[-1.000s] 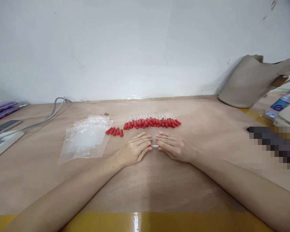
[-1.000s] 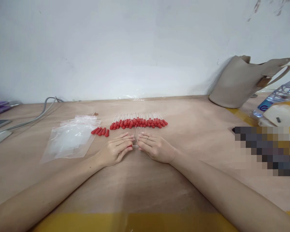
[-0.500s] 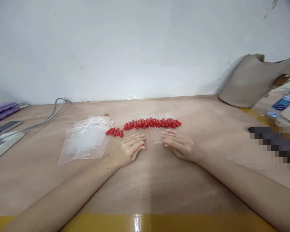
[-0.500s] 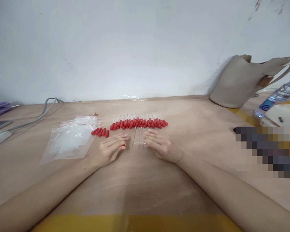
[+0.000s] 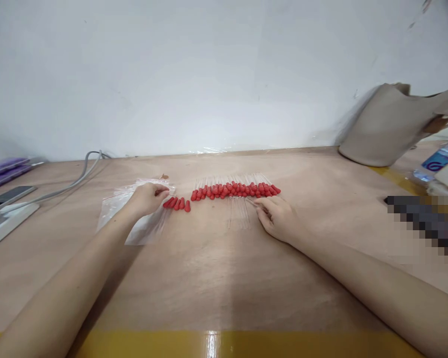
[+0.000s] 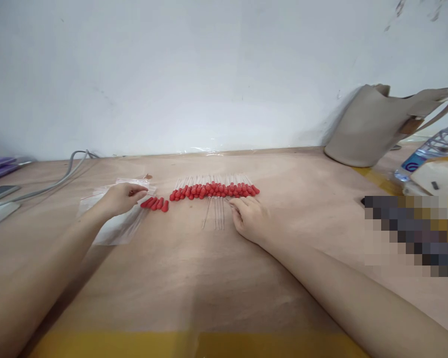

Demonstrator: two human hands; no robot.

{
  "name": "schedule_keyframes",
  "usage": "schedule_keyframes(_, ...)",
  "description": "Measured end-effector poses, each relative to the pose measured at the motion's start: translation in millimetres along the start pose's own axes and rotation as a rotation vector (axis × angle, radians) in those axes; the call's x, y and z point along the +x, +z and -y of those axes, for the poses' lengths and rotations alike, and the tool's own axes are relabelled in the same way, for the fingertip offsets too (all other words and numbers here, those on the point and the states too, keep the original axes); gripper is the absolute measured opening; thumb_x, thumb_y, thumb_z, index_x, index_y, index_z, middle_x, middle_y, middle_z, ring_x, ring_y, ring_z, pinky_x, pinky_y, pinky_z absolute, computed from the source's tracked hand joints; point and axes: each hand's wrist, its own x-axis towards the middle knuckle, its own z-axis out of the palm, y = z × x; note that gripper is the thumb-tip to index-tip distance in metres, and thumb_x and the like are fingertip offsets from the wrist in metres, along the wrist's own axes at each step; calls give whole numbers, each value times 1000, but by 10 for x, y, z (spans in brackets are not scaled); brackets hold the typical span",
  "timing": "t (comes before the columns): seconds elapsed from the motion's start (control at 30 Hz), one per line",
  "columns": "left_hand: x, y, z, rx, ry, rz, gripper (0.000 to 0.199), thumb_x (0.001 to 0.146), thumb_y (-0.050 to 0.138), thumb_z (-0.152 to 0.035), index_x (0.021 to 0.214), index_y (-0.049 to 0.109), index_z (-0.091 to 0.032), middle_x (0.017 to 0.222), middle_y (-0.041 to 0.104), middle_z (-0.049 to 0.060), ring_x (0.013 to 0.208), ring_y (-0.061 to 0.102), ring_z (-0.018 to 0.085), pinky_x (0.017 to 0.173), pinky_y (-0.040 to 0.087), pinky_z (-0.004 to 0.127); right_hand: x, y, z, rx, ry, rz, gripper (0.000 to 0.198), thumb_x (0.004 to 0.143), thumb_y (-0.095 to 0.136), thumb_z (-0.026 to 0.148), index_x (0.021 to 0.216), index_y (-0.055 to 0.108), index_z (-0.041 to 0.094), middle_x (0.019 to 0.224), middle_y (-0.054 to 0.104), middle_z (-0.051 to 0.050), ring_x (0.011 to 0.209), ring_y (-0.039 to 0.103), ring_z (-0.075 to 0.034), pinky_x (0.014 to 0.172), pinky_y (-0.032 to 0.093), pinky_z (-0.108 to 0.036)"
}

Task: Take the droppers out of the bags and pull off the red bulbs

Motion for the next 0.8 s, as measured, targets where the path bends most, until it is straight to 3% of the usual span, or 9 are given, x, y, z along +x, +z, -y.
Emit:
schedule_keyframes(0.1, 1, 56, 68, 28, -85, 151, 27, 72, 51, -35, 88, 68, -21, 80, 68, 2, 75, 62, 19, 67, 45, 26, 13, 15, 42, -17, 30, 7, 15, 79, 45, 15, 85, 59, 16, 73, 62, -4, 69, 55, -17, 67, 42, -29)
schedule_keyframes(0.4, -4, 230, 95, -94, -71, 79, 28, 73, 54, -39, 89, 68, -20, 88, 69, 4, 82, 63, 20, 75, 45, 28, 35, 5, 119, 9, 1, 51, 15, 82, 46, 19, 87, 59, 16, 75, 62, -4, 73, 53, -16, 71, 39, -29)
schedule_keyframes(0.57, -17, 216, 70, -27, -25, 51, 28, 76, 50, -42, 84, 69, -23, 83, 69, 3, 80, 63, 21, 72, 45, 29, 45, -17, 156, 20, -25, 121, 17, 83, 48, 26, 90, 60, 17, 77, 60, -4, 75, 52, -17, 75, 38, -32)
schedule_keyframes(0.67, -44, 232, 18, 31, 48, -56, 30, 78, 47, -43, 86, 68, -22, 89, 67, 4, 83, 61, 22, 74, 44, 31, 58, -33, 159, 36, -37, 183, 21, 83, 49, 33, 93, 60, 18, 83, 60, -5, 80, 52, -18, 79, 37, -34)
schedule_keyframes(0.8, -130, 277, -166, 6, 272, -239, 31, 80, 46, -42, 85, 66, -19, 89, 63, 6, 93, 56, 22, 85, 40, 32, 71, -60, 159, 69, -44, 238, 33, 83, 49, 43, 102, 58, 18, 92, 60, -8, 86, 52, -20, 80, 39, -35)
